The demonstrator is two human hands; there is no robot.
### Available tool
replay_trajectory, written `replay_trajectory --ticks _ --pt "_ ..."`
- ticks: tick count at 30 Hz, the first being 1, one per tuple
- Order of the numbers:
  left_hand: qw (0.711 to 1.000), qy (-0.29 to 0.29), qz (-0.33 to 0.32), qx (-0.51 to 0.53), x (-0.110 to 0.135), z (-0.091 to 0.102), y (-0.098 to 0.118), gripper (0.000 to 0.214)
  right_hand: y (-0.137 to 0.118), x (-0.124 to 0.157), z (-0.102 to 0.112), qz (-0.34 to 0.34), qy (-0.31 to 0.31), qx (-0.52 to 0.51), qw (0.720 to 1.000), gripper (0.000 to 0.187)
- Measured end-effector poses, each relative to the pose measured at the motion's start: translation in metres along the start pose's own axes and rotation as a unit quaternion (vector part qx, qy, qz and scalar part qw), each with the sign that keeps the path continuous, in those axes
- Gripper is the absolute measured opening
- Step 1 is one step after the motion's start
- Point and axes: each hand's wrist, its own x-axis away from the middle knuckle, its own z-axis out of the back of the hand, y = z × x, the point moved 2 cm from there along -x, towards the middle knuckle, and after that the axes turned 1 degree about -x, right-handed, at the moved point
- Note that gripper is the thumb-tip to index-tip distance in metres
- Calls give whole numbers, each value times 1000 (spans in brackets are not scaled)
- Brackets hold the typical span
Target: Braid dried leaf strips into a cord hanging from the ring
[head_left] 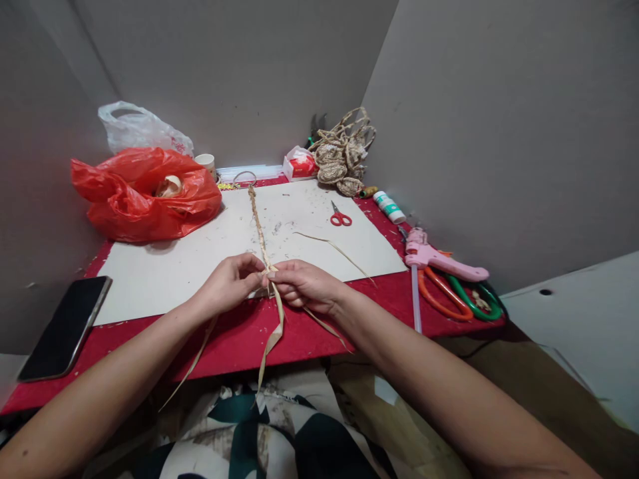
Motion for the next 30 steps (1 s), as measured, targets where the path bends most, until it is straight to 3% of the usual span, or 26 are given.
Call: replay_trajectory --ticks 3,7,11,16,18,23,30 --pt "995 -31 45 85 -2 -2 -5 22 -1 1 0 -9 -9 -24 1000 14" --pt "997 -34 50 54 -1 3 -9 22 -1 2 2 -12 -12 -49 999 15" --pt "999 29 31 12 2 12 -7 20 0 2 3 -22 -28 -72 997 14" --pt "987 99 36 121 6 20 1 21 4 -1 4 -36 -38 -89 995 12" --pt "982 75 52 165 5 18 1 22 5 -1 4 -40 -41 -98 994 12" --pt "954 -49 85 284 -2 -2 -8 27 8 -2 4 -41 -51 -114 991 11" --pt "957 -30 62 281 -5 -11 -15 25 9 -2 6 -51 -49 -96 993 11"
